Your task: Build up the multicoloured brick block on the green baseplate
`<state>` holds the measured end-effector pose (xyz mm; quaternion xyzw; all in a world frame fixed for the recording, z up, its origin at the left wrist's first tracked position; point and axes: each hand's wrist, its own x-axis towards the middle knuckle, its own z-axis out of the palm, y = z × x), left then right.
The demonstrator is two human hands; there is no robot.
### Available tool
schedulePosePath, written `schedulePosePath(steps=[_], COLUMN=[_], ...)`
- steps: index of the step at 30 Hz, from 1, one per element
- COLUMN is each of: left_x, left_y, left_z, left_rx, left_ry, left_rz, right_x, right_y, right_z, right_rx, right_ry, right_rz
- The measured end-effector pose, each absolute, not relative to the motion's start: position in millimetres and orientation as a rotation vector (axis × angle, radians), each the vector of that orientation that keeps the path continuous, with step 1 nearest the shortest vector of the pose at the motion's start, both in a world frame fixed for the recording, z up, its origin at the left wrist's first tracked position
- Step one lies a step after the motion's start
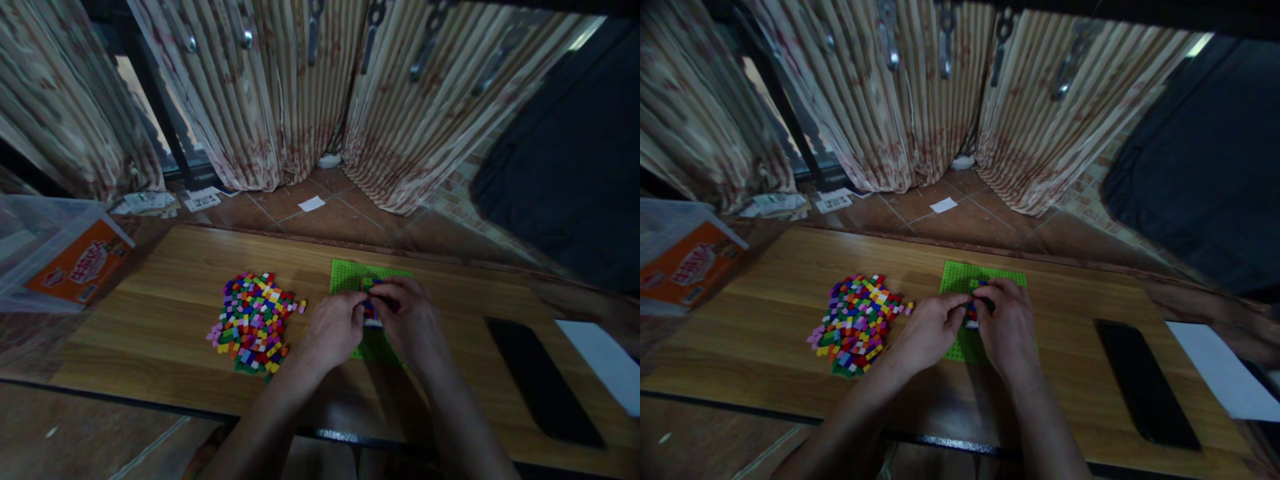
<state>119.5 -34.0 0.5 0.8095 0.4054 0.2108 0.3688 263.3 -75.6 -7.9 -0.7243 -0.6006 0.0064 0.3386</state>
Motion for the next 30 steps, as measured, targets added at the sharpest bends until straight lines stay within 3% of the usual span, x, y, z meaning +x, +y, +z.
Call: schedulePosePath(steps=[6,30], left_x=[121.1,122.9], left_y=[-35.5,-39.0], left_z=[-3.7,-9.2], left_rx=[2.122,2.324], left_ry=[1.053,1.059], left_rz=[0.562,0.55], right_x=[269.1,262.9], right_y=[-75.9,-70.9], right_z=[-5.2,-18.3], right_rx=[-1.904,-1.896], right_ry=[-1.389,-1.271], right_rz=[0.155,0.081])
